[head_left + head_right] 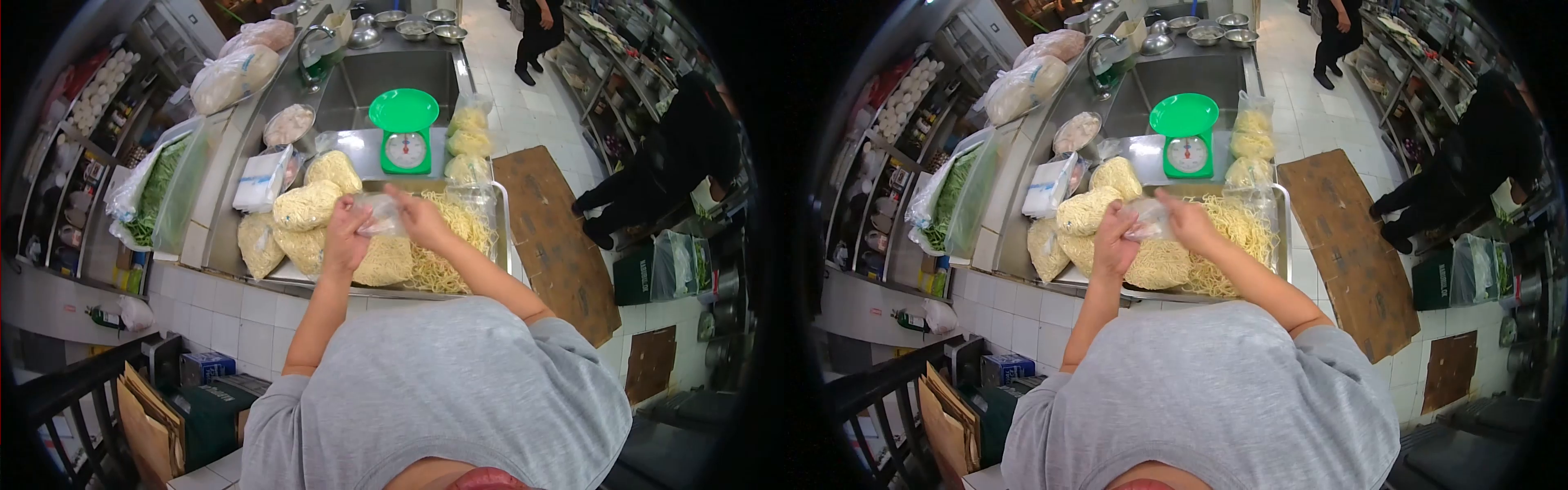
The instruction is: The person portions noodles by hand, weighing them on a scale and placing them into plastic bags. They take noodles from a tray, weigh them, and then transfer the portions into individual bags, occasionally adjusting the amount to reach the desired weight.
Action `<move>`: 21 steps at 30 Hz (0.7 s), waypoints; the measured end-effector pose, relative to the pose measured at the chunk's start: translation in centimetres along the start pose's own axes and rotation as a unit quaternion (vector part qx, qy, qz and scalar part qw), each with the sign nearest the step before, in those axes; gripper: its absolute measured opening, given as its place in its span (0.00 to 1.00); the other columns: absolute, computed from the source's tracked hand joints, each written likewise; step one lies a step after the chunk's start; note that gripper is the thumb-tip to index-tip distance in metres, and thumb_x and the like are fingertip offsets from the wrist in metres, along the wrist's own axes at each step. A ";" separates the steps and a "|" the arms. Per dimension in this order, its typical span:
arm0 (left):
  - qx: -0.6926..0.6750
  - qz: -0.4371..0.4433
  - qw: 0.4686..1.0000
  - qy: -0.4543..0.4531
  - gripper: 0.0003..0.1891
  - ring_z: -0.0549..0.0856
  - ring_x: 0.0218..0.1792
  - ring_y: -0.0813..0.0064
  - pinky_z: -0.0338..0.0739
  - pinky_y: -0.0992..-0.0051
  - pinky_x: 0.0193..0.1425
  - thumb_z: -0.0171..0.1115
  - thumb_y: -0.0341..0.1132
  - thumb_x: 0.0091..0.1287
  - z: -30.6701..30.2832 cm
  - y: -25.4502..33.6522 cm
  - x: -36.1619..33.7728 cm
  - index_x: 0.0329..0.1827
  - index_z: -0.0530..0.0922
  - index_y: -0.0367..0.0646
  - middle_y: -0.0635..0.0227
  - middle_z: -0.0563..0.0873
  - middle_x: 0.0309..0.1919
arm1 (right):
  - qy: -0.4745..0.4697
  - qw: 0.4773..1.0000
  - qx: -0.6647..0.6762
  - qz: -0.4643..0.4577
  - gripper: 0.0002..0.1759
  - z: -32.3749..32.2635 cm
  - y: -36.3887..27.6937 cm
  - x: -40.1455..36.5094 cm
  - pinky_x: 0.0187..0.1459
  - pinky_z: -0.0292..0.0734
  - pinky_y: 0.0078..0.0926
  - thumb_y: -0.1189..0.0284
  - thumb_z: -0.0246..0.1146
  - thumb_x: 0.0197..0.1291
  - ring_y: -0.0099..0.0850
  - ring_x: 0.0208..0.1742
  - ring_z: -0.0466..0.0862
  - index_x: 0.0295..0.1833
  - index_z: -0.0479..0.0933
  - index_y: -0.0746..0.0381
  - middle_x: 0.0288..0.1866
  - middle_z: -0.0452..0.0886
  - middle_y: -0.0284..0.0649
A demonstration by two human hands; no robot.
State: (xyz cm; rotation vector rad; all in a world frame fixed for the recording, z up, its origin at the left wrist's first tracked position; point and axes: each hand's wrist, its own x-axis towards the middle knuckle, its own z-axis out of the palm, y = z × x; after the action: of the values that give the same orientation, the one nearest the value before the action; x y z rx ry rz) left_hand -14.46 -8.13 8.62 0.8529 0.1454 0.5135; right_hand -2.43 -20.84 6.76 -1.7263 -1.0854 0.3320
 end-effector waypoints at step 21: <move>0.625 0.260 0.734 0.056 0.17 0.78 0.55 0.53 0.71 0.66 0.59 0.46 0.19 0.62 -7.9 7.4 2.6 0.52 0.77 0.34 0.48 0.79 0.52 | 0.008 0.913 -0.355 0.202 0.24 -4.4 1.8 -4.4 0.46 0.75 0.43 0.78 0.63 0.40 0.50 0.46 0.79 0.49 0.76 0.57 0.48 0.74 0.48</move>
State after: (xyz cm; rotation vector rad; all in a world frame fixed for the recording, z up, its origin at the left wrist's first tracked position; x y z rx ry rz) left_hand -17.51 2.54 9.20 2.2398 0.3886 1.0180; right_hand -1.04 -27.12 5.96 -2.6127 -0.8781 0.1785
